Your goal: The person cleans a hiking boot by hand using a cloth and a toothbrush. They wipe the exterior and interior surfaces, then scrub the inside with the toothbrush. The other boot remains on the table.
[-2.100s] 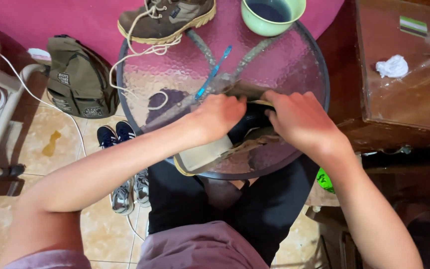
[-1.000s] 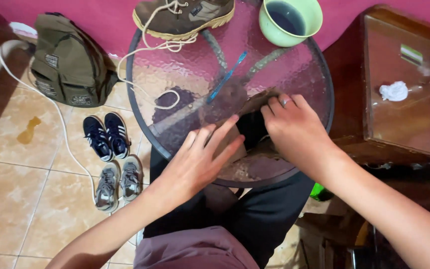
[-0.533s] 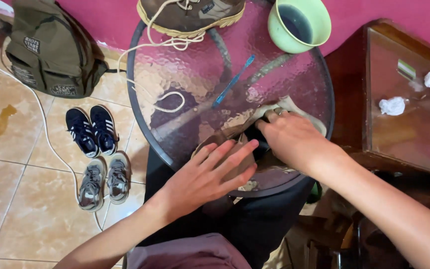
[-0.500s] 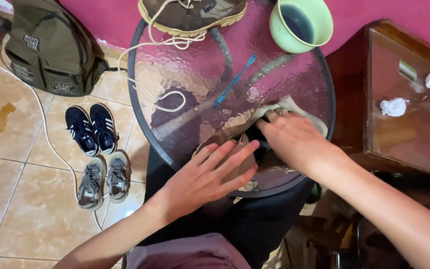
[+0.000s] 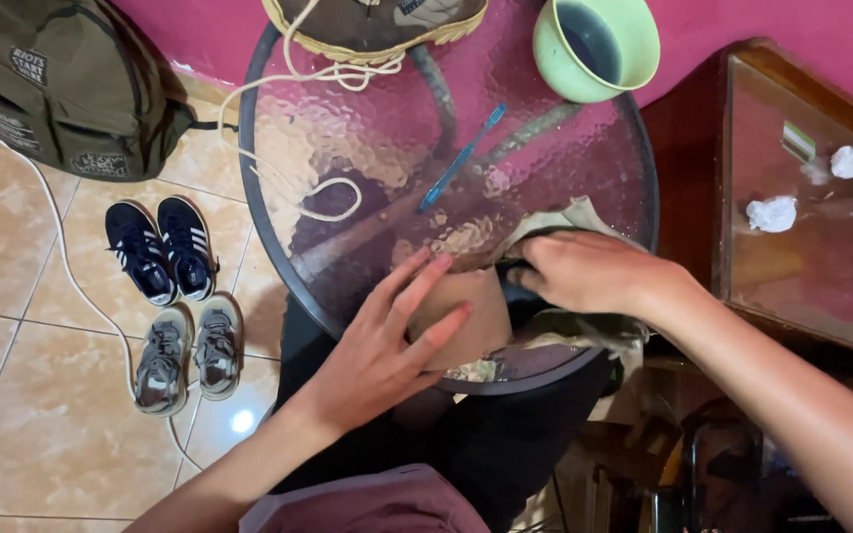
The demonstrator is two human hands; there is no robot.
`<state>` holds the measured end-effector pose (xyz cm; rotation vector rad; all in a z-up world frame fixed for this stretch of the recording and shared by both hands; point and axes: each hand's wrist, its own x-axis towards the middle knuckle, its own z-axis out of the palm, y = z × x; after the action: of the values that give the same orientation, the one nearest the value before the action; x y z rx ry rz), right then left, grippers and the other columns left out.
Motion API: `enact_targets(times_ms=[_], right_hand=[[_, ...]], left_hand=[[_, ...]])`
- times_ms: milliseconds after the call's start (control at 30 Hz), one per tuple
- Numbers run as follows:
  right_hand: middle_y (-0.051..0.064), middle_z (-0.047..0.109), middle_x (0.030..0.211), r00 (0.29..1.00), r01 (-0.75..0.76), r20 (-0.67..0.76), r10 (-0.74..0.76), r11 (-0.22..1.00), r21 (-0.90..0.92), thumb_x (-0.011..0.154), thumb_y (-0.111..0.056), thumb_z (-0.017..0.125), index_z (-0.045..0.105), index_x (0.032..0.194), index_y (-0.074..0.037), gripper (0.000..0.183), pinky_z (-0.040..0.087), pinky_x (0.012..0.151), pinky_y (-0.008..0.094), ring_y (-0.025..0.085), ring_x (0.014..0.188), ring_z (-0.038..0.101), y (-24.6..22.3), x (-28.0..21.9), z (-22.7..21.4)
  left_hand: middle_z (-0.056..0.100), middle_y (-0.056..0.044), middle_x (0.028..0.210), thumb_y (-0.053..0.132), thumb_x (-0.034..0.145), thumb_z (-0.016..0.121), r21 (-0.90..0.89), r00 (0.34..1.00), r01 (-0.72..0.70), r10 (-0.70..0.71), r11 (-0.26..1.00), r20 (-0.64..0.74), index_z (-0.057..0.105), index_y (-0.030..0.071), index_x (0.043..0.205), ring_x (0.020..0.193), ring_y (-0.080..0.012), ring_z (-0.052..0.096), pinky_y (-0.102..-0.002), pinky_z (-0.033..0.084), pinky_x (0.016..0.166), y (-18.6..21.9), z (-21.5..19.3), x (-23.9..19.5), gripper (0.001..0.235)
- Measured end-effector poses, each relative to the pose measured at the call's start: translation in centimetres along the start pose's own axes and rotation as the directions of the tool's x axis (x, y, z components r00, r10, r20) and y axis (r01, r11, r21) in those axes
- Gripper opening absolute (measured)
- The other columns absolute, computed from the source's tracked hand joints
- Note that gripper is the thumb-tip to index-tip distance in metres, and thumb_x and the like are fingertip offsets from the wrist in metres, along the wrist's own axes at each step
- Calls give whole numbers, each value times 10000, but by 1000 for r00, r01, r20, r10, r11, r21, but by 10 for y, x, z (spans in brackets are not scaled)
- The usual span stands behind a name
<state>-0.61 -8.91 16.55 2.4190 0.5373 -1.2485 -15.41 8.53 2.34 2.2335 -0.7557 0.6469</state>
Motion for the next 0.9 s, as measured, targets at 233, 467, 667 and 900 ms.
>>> enact_targets(times_ms=[233, 467, 667, 900], right_hand=[[89, 727, 977, 994, 51, 98, -52, 999, 15, 1062, -315, 475, 641, 991, -70, 304, 462, 762, 385, 246, 824, 617, 10, 17, -3], [245, 757, 913, 970, 229, -101, -223, 972, 49, 919, -344, 628, 771, 967, -30, 347, 564, 795, 517, 399, 915, 750, 35, 28, 30], [238, 751, 917, 988, 147, -67, -141, 983, 109, 937, -403, 613, 751, 970, -37, 393, 550, 796, 527, 412, 924, 734, 27, 16, 30], [201, 773, 965, 994, 112, -11, -112, 989, 94, 960, -430, 560, 768, 970, -71, 415, 548, 816, 515, 355, 969, 734, 26, 31, 32]], left_hand=[[237, -226, 1640, 247, 727, 1031, -3, 1000, 28, -28, 1000, 8, 386, 144, 1511, 1286, -406, 512, -564, 501, 1058, 2, 19, -11, 1020], [349, -308, 1585, 180, 893, 752, -192, 956, -99, 40, 976, -292, 590, 156, 1435, 1138, -461, 544, -602, 475, 983, -4, 47, -16, 566], [376, -316, 1568, 135, 876, 767, -148, 929, -197, 137, 969, -344, 593, 191, 1418, 1005, -439, 567, -631, 522, 924, -12, 45, -14, 572], [408, -301, 1565, 193, 924, 712, -120, 912, -242, 184, 963, -366, 558, 210, 1451, 981, -408, 573, -628, 517, 951, -15, 47, -13, 549]])
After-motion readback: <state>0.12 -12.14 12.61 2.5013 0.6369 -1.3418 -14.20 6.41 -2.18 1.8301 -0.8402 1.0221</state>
